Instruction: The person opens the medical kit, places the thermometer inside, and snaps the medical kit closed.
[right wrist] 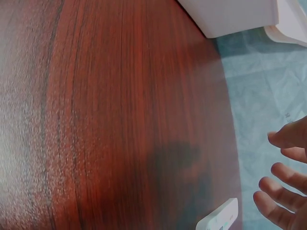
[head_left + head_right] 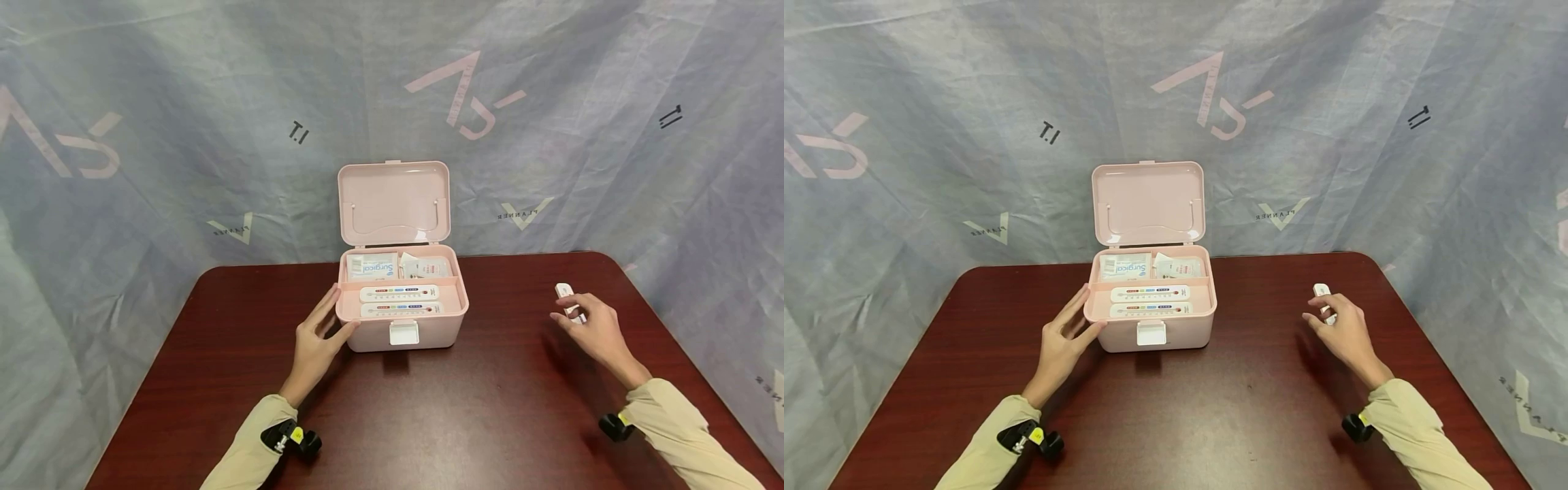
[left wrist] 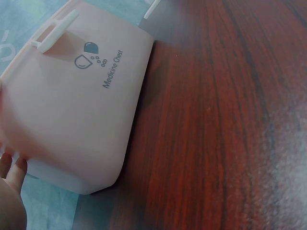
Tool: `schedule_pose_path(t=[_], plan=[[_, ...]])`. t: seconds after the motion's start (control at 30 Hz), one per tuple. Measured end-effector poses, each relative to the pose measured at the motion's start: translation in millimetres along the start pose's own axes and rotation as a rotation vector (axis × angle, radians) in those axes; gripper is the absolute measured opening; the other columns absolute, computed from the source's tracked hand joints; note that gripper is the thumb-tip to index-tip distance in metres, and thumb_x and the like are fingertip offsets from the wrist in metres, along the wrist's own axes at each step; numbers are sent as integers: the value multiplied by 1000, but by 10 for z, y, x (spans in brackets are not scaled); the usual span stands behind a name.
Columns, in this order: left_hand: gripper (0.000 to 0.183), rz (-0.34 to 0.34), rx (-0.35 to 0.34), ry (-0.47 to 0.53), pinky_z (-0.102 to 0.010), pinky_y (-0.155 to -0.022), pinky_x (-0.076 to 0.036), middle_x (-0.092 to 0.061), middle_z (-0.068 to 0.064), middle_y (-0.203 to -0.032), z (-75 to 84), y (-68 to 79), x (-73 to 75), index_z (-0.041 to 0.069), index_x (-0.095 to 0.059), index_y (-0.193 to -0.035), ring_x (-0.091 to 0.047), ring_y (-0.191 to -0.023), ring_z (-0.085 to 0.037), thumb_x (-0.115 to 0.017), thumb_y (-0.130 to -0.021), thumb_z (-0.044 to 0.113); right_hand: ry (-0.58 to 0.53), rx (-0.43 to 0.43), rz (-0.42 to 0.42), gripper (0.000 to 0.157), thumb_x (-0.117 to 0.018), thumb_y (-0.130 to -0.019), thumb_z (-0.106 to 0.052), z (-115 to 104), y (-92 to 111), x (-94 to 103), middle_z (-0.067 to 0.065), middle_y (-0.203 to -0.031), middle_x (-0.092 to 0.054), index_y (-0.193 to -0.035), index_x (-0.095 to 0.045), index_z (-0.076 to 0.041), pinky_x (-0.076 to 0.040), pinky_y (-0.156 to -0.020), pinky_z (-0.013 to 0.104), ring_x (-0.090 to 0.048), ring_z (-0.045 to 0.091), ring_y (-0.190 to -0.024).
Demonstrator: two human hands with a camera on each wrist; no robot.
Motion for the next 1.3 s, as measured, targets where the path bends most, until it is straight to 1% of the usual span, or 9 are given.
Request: schedule_pose_path(t=[0.17,0.3,0.43,0.63,0.67,0.73,1.0,1.17,1.3], plan=[[61,0,1,-13,-35,-98,-42,-41,-21,-142,-7,-3,9,-9,-47,-134,-39,-131,-33,-74,-79,-3,25,-21,-9,21,-79,-75,-9,57,1,-6,13,-87,-62,-94,-69,-4,-37,-56,13,-55,25,-71],[62,-3,5,-25,-43,-97,-42,-42,-20,-142,-7,6,16,-7,-48,-134,-39,-132,-32,-75,-79,-1,47,-41,-29,23,-77,-78,-12,109,19,-26,14,-87,-61,-97,-69,-3,-37,-56,16,-54,26,-72],[62,-7,4,-20,-47,-96,-41,-42,-22,-142,-9,11,18,-7,-48,-134,-39,-131,-33,-75,-79,-2,70,-62,-30,26,-77,-79,-12,168,30,-30,15,-85,-60,-100,-69,-1,-36,-56,18,-51,25,-73],[62,-6,5,0,-37,-98,-42,-41,-18,-143,-1,7,41,-9,-47,-134,-37,-132,-33,-74,-79,-4,104,-100,-26,29,-77,-78,-15,231,-11,-26,14,-83,-58,-101,-68,0,-34,-58,21,-48,23,-73],[62,-8,7,0,-33,-98,-42,-41,-17,-143,-1,5,41,-9,-47,-134,-37,-132,-33,-74,-79,-4,109,-106,-27,29,-77,-78,-15,239,-17,-23,14,-83,-58,-101,-68,0,-34,-58,22,-48,23,-73],[62,-10,9,-5,-32,-98,-42,-41,-18,-143,1,0,39,-8,-46,-134,-37,-132,-32,-74,-79,-3,119,-122,-30,30,-77,-77,-15,262,-22,-19,15,-83,-58,-102,-68,0,-34,-59,24,-49,24,-74],[62,-13,13,-19,-50,-96,-40,-41,-18,-143,9,2,31,-8,-47,-135,-37,-132,-33,-74,-79,-2,141,-180,-49,36,-75,-79,-17,365,1,-24,18,-85,-56,-107,-65,3,-34,-62,31,-49,27,-77],[62,-8,-4,-12,-54,-95,-39,-41,-21,-143,41,8,23,-9,-46,-134,-38,-132,-35,-74,-79,-4,153,-222,-55,41,-76,-79,-20,448,43,-45,22,-91,-58,-110,-64,4,-36,-60,35,-52,31,-79],[62,-12,-9,-6,-53,-95,-40,-40,-22,-143,51,7,7,-9,-47,-134,-38,-131,-36,-74,-79,-4,172,-269,-47,45,-77,-78,-22,510,76,-36,23,-96,-60,-111,-63,3,-37,-60,37,-54,33,-82]])
Point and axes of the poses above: each hand's wrist, its own y-axis away from the middle knuckle, its own x-axis out of the back of the hand, z = x × y, the point moved 10 cm from there along -y, towards the middle knuckle
